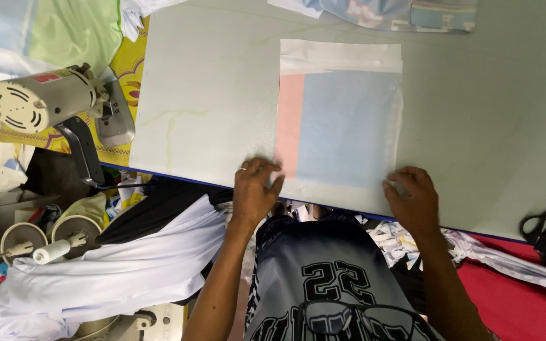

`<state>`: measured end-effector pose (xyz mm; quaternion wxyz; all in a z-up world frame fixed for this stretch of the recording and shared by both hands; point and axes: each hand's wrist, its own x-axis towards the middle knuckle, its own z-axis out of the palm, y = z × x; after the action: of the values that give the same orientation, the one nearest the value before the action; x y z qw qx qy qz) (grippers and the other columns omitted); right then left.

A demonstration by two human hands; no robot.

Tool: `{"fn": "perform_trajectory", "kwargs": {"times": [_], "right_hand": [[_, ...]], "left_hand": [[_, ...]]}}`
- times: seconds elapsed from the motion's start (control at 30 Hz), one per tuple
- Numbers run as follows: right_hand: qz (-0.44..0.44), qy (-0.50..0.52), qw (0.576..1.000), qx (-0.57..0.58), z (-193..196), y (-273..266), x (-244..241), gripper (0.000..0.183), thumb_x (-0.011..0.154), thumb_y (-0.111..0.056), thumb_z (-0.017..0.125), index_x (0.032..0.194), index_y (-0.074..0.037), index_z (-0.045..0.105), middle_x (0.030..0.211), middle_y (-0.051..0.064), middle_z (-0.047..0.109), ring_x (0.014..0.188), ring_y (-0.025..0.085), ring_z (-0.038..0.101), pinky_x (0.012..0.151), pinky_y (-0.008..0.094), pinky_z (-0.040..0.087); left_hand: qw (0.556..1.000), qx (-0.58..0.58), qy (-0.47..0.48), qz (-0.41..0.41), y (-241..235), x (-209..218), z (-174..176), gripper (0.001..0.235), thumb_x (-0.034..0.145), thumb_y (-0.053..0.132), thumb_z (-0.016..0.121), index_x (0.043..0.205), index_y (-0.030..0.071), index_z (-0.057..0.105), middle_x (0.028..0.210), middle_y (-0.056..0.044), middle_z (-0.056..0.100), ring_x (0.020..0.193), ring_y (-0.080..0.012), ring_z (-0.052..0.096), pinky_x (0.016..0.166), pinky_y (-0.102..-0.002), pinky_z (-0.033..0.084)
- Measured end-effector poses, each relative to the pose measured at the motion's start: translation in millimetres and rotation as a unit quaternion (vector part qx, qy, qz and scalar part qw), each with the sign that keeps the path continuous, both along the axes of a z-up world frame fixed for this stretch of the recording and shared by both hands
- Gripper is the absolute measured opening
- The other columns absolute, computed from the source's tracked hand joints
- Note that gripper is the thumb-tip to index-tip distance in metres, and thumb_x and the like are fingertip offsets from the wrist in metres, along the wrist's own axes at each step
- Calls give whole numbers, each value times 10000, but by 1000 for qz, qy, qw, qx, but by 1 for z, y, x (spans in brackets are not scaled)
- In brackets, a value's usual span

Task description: Cutting fabric pieces for garments using scissors and an electric handheld cutter, including measuring with a tape.

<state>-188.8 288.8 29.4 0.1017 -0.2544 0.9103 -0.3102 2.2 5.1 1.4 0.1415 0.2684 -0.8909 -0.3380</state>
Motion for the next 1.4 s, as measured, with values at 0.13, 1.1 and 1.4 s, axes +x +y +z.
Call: {"fn": "perform_trajectory", "kwargs": {"times": [0.13, 1.1, 1.4], "right_hand": [[143, 94, 985, -18, -38, 14, -6, 186, 862, -132, 809, 1048, -134, 800, 1092, 86, 703, 1085, 293, 674, 989, 376, 524], [16, -33, 999, 24, -36, 2, -29, 655, 830, -237, 818, 1438, -121, 605, 1337, 215, 540, 1272, 454, 571, 1027, 501, 513], [-117, -63, 983, -125, -48, 29, -47, 462, 886, -217, 793, 1315, -101, 667, 1302, 62, 645, 1067, 180, 658, 879, 296, 542]], "left_hand": [[996, -49, 1, -77, 5, 4, -1, 121, 862, 216, 791, 982, 216, 798, 1076, 20, 670, 1069, -251, 614, 876, -390, 485], [963, -229, -27, -139, -68, -113, -31, 499, 905, 560, 658, 1385, 429, 615, 1539, 82, 521, 1462, -363, 419, 1127, -790, 225], [943, -288, 69, -155, -73, -108, -8, 539, 959, 562, 626, 1416, 279, 672, 1583, -33, 565, 1493, -334, 477, 1167, -590, 274]]}}
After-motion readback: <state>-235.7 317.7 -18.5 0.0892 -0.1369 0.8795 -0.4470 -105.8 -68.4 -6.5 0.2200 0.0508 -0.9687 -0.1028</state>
